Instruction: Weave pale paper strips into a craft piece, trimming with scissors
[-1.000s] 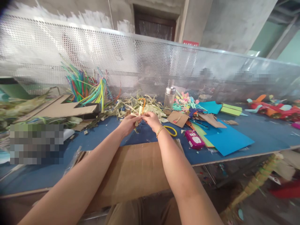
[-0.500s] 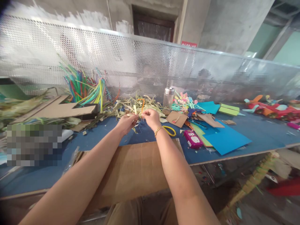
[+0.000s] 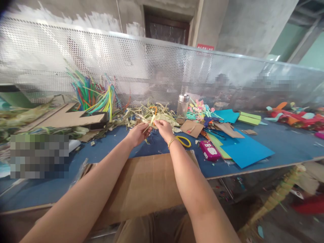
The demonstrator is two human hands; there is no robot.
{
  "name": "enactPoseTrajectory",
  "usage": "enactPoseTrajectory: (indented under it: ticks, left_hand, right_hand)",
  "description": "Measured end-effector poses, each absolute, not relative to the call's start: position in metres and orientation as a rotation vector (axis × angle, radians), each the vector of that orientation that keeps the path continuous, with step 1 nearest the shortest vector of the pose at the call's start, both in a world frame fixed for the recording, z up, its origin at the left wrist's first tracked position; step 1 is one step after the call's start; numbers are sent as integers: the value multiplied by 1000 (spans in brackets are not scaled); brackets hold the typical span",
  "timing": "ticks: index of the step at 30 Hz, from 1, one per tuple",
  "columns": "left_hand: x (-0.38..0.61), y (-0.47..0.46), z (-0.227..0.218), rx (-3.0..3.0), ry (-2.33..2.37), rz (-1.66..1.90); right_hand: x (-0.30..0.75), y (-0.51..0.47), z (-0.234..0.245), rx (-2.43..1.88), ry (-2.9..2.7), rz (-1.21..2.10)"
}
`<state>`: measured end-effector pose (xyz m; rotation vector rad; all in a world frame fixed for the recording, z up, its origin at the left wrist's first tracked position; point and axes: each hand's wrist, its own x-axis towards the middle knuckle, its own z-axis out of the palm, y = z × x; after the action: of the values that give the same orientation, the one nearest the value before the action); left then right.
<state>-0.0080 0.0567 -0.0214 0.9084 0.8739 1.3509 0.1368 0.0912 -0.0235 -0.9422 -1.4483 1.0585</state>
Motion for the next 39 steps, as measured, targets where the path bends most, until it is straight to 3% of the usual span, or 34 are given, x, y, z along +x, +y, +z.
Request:
enactPoseTrajectory:
  ticks: [16,24,39]
  left_hand:
    - [-8,61,-28,1306,1044,1350]
    - [-6,58,-31,1371,1006,1324]
    - [-5,56,-24,1435,1085,1262]
  right_hand:
    - [134,100,-28,-874,-1400,832]
    - [139,103,-24,-939,-1700,353]
    - [135,89,-15,-777,-1730,230]
